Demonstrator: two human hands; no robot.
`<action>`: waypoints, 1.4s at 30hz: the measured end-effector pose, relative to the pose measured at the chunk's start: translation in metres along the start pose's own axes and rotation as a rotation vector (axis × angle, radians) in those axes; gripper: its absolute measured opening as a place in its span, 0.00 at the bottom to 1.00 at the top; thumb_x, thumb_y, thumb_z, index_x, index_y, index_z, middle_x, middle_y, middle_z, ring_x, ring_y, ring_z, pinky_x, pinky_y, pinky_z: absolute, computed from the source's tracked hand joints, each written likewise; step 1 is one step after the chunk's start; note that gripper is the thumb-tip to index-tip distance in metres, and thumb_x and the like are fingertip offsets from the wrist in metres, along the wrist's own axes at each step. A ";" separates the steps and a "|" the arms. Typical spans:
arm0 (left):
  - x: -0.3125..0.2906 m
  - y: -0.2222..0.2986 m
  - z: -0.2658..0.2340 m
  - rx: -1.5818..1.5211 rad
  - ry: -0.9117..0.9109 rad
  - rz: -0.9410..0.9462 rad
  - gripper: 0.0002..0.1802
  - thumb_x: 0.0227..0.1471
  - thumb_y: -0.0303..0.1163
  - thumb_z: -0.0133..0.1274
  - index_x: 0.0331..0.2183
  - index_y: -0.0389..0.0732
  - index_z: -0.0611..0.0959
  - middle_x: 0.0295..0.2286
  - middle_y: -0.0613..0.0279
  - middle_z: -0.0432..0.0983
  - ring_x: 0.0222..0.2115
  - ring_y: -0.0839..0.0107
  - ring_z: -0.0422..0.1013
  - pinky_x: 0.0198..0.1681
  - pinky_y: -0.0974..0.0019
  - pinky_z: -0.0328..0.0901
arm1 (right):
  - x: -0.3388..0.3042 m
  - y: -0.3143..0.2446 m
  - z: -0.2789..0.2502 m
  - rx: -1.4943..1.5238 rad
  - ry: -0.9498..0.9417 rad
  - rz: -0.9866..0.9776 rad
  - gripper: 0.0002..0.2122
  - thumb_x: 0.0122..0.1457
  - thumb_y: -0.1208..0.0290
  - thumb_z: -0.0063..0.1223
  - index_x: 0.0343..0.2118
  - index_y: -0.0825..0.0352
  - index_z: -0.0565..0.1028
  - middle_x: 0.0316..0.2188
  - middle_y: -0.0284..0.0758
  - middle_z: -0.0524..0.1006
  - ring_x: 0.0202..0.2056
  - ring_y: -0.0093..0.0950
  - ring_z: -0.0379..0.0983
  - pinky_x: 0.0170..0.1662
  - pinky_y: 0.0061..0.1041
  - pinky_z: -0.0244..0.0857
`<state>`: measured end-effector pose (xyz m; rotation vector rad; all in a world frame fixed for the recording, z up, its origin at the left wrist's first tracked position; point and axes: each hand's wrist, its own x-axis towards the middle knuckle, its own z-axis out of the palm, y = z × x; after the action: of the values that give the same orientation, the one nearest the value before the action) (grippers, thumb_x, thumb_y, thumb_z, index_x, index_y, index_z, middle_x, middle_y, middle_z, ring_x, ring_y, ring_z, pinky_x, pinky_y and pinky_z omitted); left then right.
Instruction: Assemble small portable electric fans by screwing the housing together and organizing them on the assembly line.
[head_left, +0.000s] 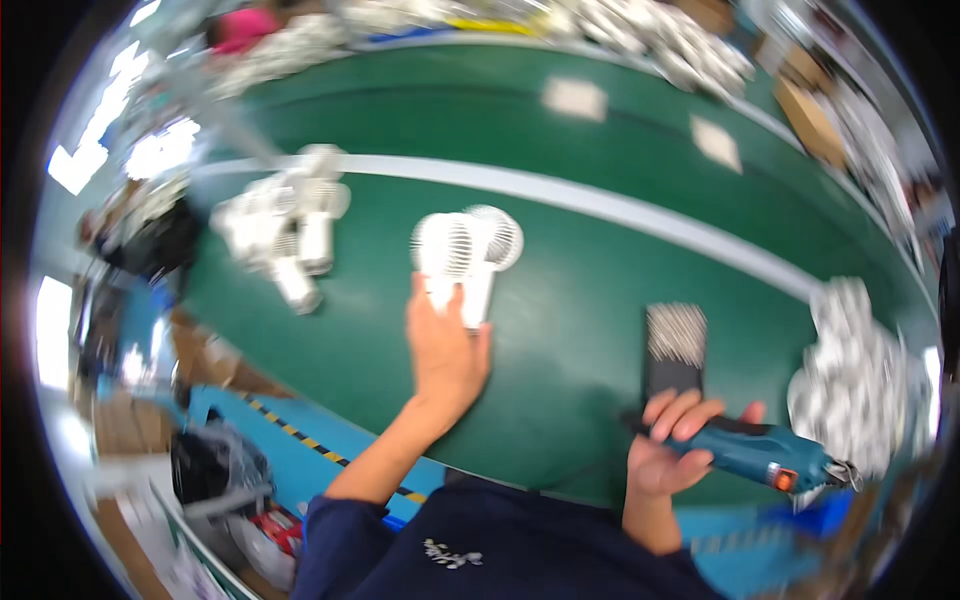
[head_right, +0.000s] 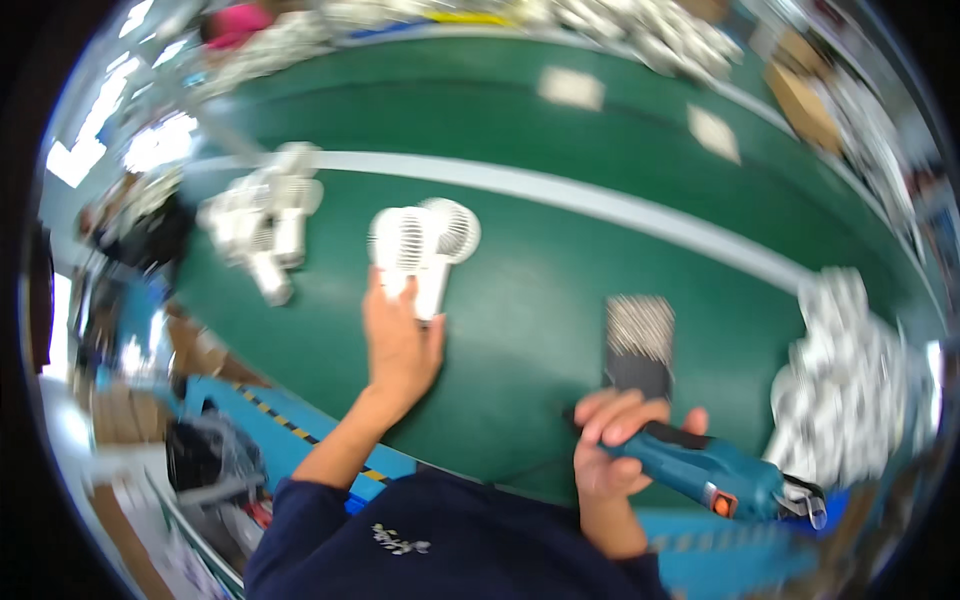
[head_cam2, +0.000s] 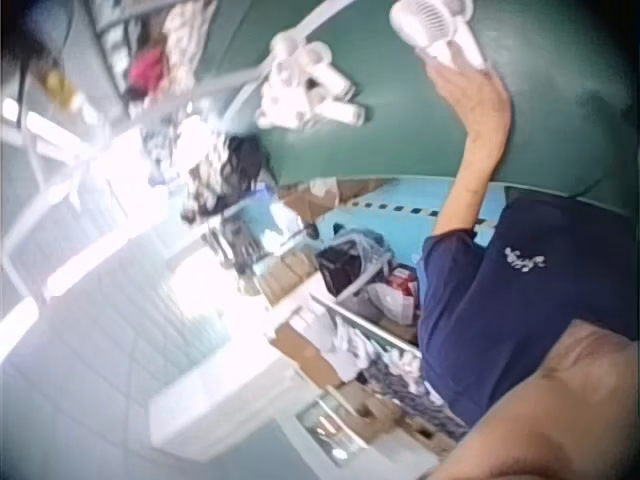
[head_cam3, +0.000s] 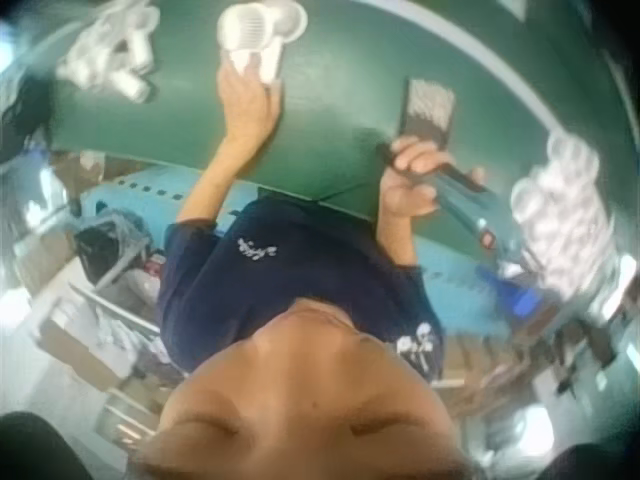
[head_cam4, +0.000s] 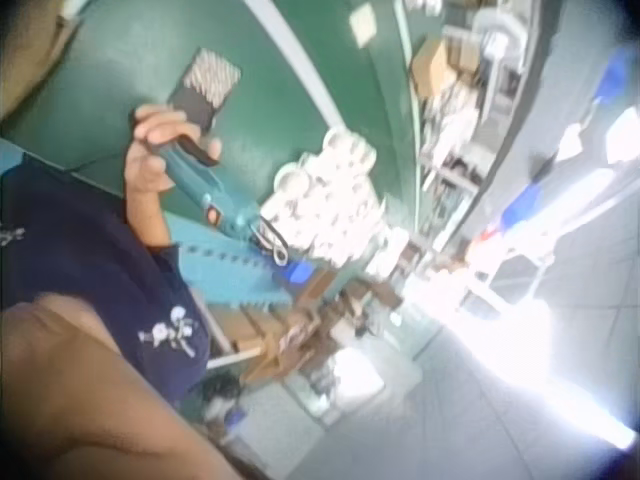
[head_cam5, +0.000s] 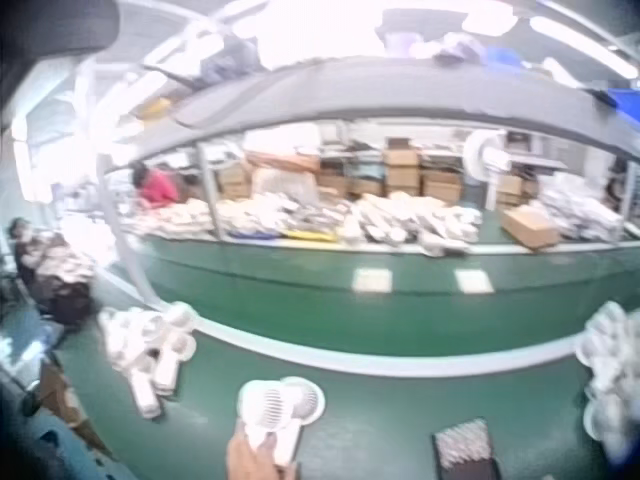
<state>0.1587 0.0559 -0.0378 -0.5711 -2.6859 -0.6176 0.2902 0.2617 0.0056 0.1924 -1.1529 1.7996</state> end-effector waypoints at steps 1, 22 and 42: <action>-0.013 0.008 -0.012 -0.020 -0.037 0.019 0.37 0.49 0.30 0.62 0.58 0.28 0.66 0.60 0.19 0.48 0.59 0.30 0.55 0.61 0.40 0.52 | 0.015 -0.008 -0.005 -0.084 -0.011 -0.149 0.38 0.65 0.54 0.55 0.71 0.51 0.45 0.33 0.32 0.69 0.29 0.27 0.71 0.39 0.38 0.75; 0.003 0.056 -0.029 0.036 -0.565 0.712 0.36 0.52 0.53 0.57 0.60 0.52 0.75 0.66 0.46 0.55 0.68 0.45 0.48 0.68 0.35 0.35 | 0.100 -0.049 -0.145 -0.653 0.118 0.912 0.21 0.69 0.57 0.49 0.57 0.67 0.69 0.29 0.31 0.74 0.21 0.18 0.69 0.23 0.21 0.65; 0.085 0.163 0.090 -0.512 -0.444 0.801 0.29 0.65 0.44 0.44 0.61 0.37 0.69 0.64 0.49 0.59 0.67 0.52 0.53 0.69 0.50 0.49 | 0.011 0.000 -0.050 -1.637 -0.383 0.411 0.39 0.65 0.53 0.50 0.65 0.84 0.51 0.66 0.65 0.50 0.68 0.58 0.46 0.68 0.55 0.41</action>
<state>0.1380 0.2589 -0.0251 -1.9765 -2.2979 -0.9985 0.3013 0.3067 -0.0150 -0.7285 -2.6703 0.6041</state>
